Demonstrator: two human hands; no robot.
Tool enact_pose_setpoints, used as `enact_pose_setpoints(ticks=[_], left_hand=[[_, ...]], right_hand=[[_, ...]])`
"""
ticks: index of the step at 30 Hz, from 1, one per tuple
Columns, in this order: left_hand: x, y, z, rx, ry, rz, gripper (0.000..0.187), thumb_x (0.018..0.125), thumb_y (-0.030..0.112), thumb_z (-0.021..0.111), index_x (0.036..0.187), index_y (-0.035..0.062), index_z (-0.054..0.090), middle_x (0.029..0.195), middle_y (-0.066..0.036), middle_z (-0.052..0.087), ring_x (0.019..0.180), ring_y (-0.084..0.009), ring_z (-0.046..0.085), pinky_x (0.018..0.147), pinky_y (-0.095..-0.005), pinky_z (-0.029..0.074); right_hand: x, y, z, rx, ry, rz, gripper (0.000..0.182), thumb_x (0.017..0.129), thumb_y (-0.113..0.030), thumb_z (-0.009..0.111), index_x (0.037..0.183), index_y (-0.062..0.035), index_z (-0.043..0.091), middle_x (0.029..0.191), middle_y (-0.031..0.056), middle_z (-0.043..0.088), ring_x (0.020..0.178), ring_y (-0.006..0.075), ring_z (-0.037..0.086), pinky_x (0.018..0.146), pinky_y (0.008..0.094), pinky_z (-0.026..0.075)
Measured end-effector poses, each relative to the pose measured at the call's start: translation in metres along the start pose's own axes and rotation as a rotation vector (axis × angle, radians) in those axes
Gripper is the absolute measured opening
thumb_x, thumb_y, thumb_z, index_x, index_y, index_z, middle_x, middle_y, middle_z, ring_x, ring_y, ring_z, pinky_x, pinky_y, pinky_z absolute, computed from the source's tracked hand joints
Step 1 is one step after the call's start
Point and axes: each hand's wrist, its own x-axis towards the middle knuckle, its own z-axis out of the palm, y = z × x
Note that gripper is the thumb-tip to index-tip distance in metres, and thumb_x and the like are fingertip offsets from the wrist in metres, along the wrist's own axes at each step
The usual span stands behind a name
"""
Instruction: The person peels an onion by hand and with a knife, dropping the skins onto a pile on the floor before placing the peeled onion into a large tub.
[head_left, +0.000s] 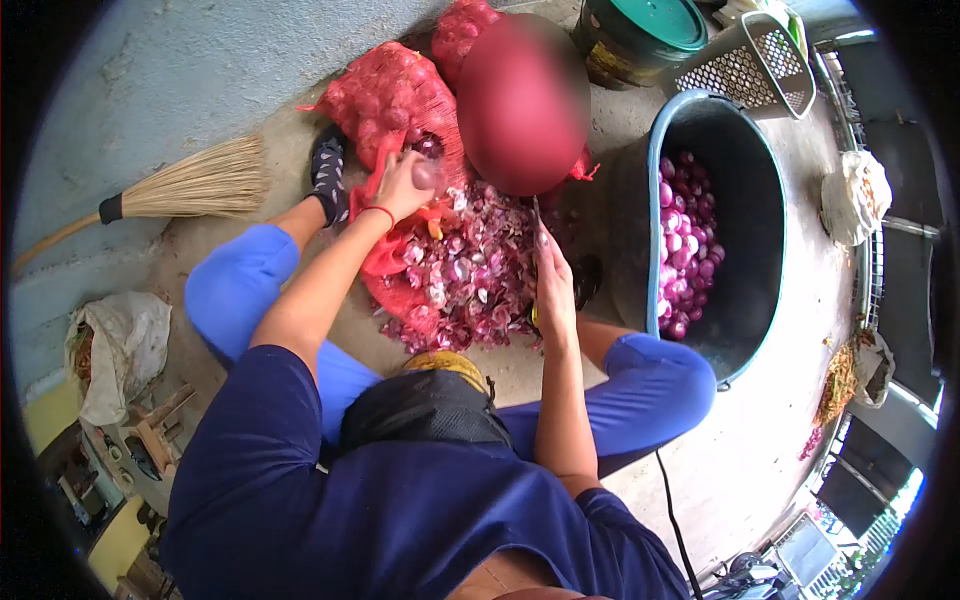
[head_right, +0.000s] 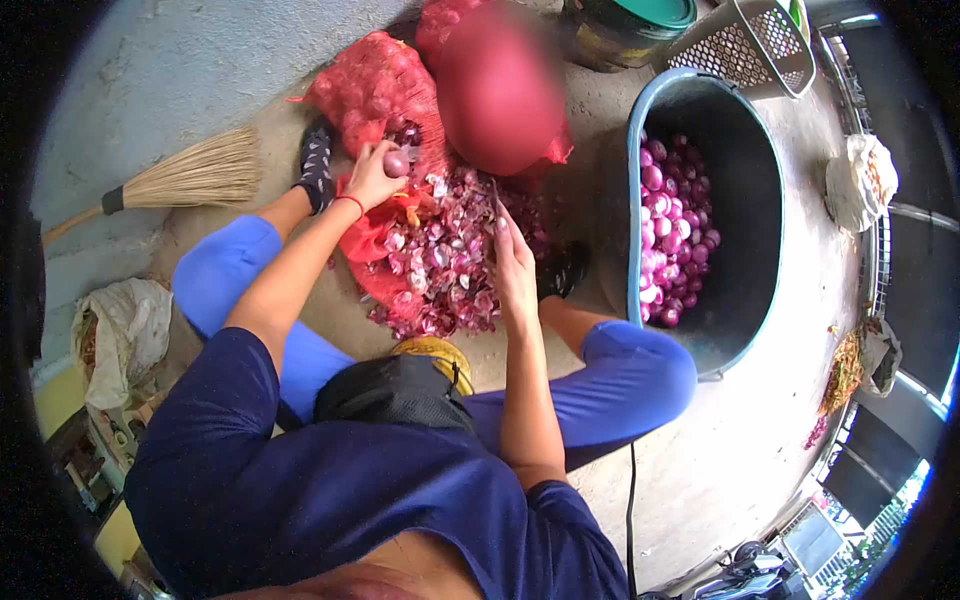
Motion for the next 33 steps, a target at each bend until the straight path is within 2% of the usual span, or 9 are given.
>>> enact_pose_setpoints(ticks=[2,5,7,14,17,20,23,28,33], left_hand=[[-0.008,0.023,-0.034,-0.020,-0.043,0.018,0.059,0.068,0.017,0.080,0.121,0.0125,0.055,0.115,-0.019,0.060,0.106,-0.0361,0.062,0.095,-0.0388,0.049],[-0.026,0.040,-0.070,-0.354,-0.173,-0.056,0.058,0.074,0.015,0.079,0.124,0.0116,0.051,0.121,-0.011,0.055,0.108,-0.0282,0.061,0.093,-0.0366,0.051],[-0.053,0.086,-0.099,-0.836,-0.184,-0.325,0.052,0.080,0.012,0.076,0.125,0.0090,0.050,0.118,-0.005,0.057,0.109,-0.0182,0.060,0.092,-0.0333,0.051],[-0.107,0.158,-0.163,-1.548,-0.529,-0.219,0.039,0.091,0.019,0.057,0.129,0.0142,0.046,0.120,-0.002,0.056,0.102,-0.0131,0.057,0.080,-0.0268,0.046],[-0.122,0.165,-0.159,-1.526,-0.397,-0.285,0.037,0.097,0.042,0.050,0.119,0.0121,0.056,0.106,-0.001,0.062,0.096,-0.0128,0.060,0.078,-0.0288,0.048],[-0.122,0.160,-0.133,-1.384,-0.146,-0.399,0.050,0.100,0.053,0.040,0.109,0.0087,0.061,0.096,-0.004,0.065,0.087,-0.0148,0.062,0.078,-0.0293,0.049],[-0.103,0.145,-0.101,-1.206,0.040,-0.181,0.063,0.101,0.057,0.031,0.108,0.0032,0.062,0.093,-0.009,0.066,0.085,-0.0185,0.064,0.081,-0.0309,0.049],[-0.099,0.137,-0.081,-0.954,0.054,-0.084,0.061,0.105,0.046,0.024,0.116,-0.0062,0.054,0.112,-0.024,0.062,0.102,-0.0349,0.062,0.091,-0.0420,0.046],[-0.099,0.144,-0.082,-0.963,0.062,-0.046,0.055,0.105,0.040,0.023,0.111,-0.0047,0.054,0.103,-0.023,0.063,0.096,-0.0324,0.063,0.086,-0.0397,0.048]], right_hand=[[-0.006,0.003,0.012,-0.027,-0.016,-0.082,0.047,0.106,-0.033,0.042,0.144,-0.0062,0.046,0.129,0.0080,0.058,0.117,0.0139,0.054,0.101,0.0270,0.040],[-0.029,-0.010,0.033,-0.018,-0.138,-0.297,0.046,0.106,-0.028,0.040,0.143,-0.0008,0.044,0.148,0.0132,0.045,0.138,0.0174,0.037,0.115,0.0304,0.024],[-0.038,-0.018,0.039,-0.099,-0.160,-0.362,0.044,0.107,-0.023,0.039,0.144,-0.0012,0.044,0.144,0.0118,0.049,0.135,0.0165,0.041,0.113,0.0298,0.028],[-0.074,-0.034,0.059,-0.035,-0.143,-0.434,0.043,0.107,-0.027,0.040,0.144,-0.0065,0.046,0.136,0.0105,0.056,0.123,0.0149,0.051,0.105,0.0275,0.036],[-0.082,-0.038,0.057,-0.392,-0.097,-0.556,0.043,0.102,-0.033,0.049,0.142,-0.0199,0.051,0.112,0.0144,0.071,0.105,0.0203,0.067,0.092,0.0315,0.047],[-0.101,-0.048,0.065,-0.672,-0.032,-0.516,0.049,0.095,-0.038,0.056,0.142,-0.0267,0.049,0.105,0.0178,0.070,0.100,0.0284,0.069,0.086,0.0346,0.050],[-0.105,-0.044,0.072,-0.767,0.024,-0.560,0.053,0.093,-0.040,0.057,0.143,-0.0288,0.047,0.099,0.0176,0.070,0.091,0.0344,0.068,0.079,0.0387,0.051],[-0.106,-0.053,0.078,-0.714,0.056,-0.499,0.053,0.093,-0.031,0.061,0.143,-0.0294,0.047,0.118,0.0165,0.067,0.111,0.0266,0.065,0.091,0.0346,0.049],[-0.098,-0.052,0.072,-0.684,0.020,-0.490,0.051,0.093,-0.030,0.061,0.143,-0.0293,0.049,0.120,0.0145,0.066,0.111,0.0250,0.065,0.092,0.0332,0.048]])
